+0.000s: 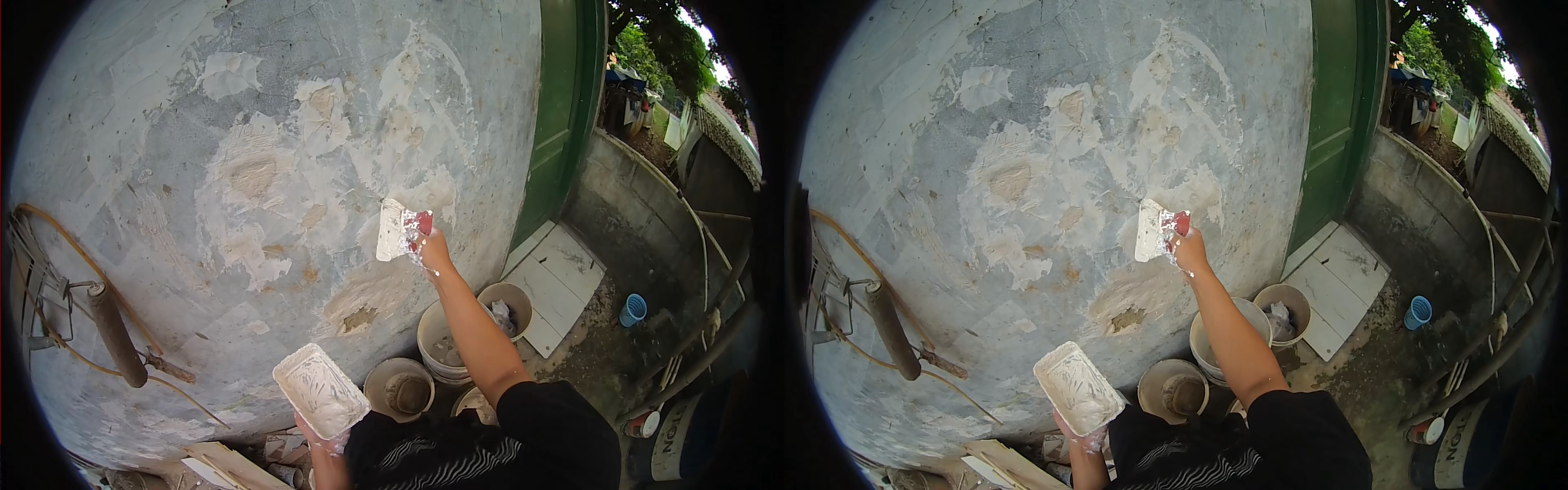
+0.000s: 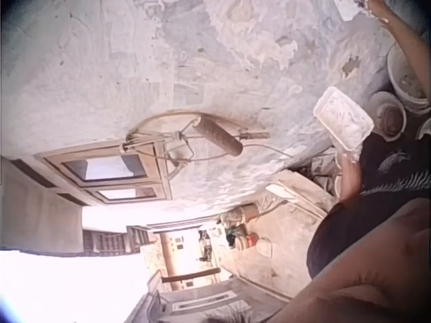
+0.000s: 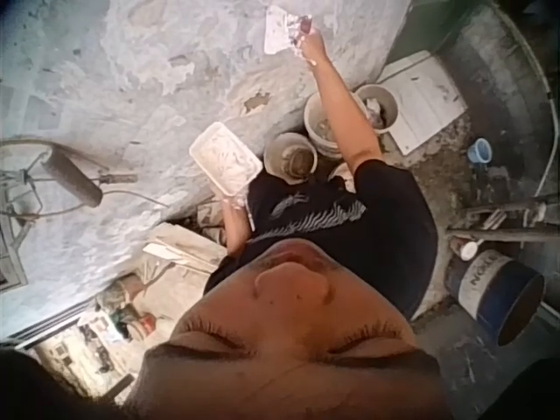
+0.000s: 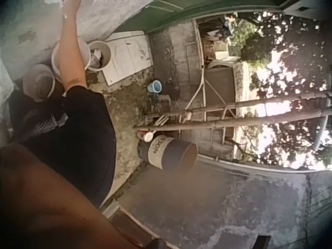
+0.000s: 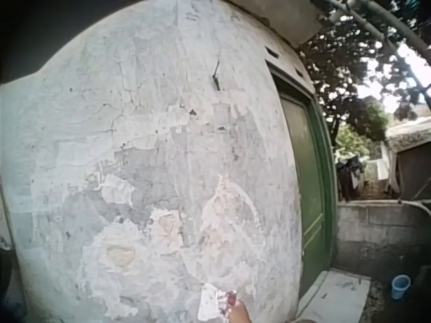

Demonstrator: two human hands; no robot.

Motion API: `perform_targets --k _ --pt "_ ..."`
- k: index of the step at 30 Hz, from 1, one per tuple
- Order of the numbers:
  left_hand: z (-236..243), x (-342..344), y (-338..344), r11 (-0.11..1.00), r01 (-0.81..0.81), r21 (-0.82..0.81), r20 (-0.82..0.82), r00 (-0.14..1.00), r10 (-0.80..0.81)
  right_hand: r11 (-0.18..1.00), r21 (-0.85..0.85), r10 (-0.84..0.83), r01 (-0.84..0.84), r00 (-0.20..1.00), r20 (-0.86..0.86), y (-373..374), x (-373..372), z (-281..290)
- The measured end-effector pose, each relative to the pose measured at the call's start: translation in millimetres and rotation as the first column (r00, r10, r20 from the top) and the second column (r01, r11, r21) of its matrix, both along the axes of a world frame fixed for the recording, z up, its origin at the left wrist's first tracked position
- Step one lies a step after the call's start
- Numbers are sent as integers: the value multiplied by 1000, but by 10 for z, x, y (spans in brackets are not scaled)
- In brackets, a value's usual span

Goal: Apply plaster to a damaged wall using a putty knife to patch and smooth the surface.

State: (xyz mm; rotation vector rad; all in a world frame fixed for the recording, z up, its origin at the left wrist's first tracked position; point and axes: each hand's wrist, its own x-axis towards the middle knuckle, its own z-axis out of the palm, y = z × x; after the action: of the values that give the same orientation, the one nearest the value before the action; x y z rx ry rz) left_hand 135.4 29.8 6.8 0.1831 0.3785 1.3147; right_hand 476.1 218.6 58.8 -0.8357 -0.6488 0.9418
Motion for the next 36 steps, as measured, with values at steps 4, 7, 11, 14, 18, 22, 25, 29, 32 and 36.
perform_targets --k 4,7,11,14,18,22,25,29,32,36 --pt "-6 -44 9 1000 10 29 18 1000 -11 1000 7 -13 13 999 -45 10 -47 -9" --pt "-15 -61 0 1000 -3 15 2 1000 3 1000 30 -7 10 996 -89 24 -63 -32" --pt "-24 -86 -14 999 -10 35 -14 1000 11 1000 27 14 -13 998 -64 25 -63 -67" --pt "-43 -107 -19 998 8 57 -33 999 -6 1000 19 16 -14 993 -114 23 -53 -80" --pt "-67 -133 -18 998 3 61 18 1000 -4 998 56 2 6 992 -129 18 -24 -65" --pt "-103 -140 2 999 -7 50 -8 1000 7 998 60 32 -28 997 -70 9 13 -57" --pt "-121 -152 11 999 8 52 4 1000 -8 997 73 24 -21 999 -47 16 15 -47" --pt "-130 -147 1 998 14 60 11 1000 -15 995 101 6 -2 999 -45 81 0 -4" --pt "-107 -107 -16 998 13 68 -30 999 -11 996 74 -62 55 994 90 118 4 21" --pt "-48 -72 -20 998 -28 50 -12 1000 28 997 50 -64 60 995 74 14 -14 -54"
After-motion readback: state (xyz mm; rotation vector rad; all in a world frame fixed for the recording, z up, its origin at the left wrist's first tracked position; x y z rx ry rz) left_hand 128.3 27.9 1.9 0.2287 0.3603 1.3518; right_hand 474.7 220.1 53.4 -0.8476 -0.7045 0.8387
